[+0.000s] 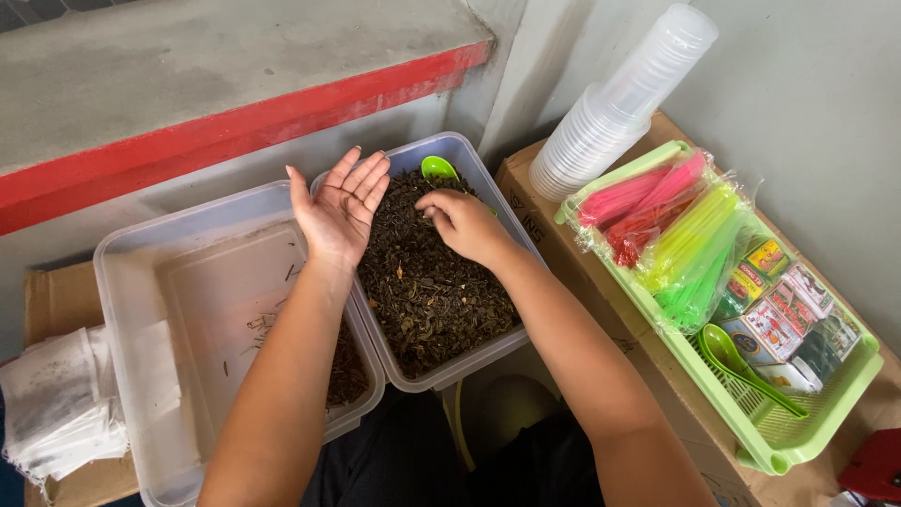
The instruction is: Manually sorting dried tea leaves by picking out stems and debris and placing them in a separate container.
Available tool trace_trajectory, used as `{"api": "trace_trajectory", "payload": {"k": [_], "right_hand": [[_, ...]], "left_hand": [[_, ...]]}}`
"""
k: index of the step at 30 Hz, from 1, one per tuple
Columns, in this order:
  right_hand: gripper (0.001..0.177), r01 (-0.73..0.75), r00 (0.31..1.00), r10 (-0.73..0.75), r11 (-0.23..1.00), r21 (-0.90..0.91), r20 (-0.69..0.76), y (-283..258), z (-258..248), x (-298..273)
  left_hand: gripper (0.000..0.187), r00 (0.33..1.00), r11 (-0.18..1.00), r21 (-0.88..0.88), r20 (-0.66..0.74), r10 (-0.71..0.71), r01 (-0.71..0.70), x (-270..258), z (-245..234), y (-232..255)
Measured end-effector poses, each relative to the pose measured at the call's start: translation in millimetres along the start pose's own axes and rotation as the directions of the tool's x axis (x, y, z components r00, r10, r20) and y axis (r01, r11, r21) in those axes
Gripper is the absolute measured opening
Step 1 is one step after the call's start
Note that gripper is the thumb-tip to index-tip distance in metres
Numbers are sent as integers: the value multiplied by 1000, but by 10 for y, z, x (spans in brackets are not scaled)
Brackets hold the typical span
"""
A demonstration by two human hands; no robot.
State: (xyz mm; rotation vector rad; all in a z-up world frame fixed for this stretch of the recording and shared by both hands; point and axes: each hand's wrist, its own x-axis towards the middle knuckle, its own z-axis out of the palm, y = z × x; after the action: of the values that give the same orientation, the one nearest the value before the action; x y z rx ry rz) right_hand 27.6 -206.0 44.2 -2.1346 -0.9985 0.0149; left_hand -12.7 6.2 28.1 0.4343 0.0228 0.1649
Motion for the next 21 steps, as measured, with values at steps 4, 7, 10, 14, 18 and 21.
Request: {"api": "trace_trajectory", "payload": {"k": [4, 7, 10, 14, 18, 21], "right_hand": [[37, -50, 999, 50, 998, -31, -10, -44, -61, -1], [45, -90, 996, 90, 996, -19, 8, -119, -83, 10], [58, -25, 990, 18, 998, 49, 143, -217, -84, -5], [59, 42, 978, -47, 999, 30, 205, -244, -36, 5], [46, 84, 978, -77, 996, -25, 195, -76, 102, 53], [32, -5, 984, 11, 999, -34, 180, 61, 208, 126]], "left_hand": [[97, 1000, 1000, -8, 1, -7, 7, -6, 4, -3], [98, 1000, 1000, 7, -6, 0, 0, 5, 7, 0], [99, 1000, 1000, -8, 3, -10, 10, 20, -31, -8], [99, 1000, 999, -33, 20, -5, 6, 42, -57, -21], [99, 1000, 999, -43, 22, 1, 0, 37, -66, -30], [100, 1000, 1000, -30, 13, 0, 1, 13, -17, -21]]}}
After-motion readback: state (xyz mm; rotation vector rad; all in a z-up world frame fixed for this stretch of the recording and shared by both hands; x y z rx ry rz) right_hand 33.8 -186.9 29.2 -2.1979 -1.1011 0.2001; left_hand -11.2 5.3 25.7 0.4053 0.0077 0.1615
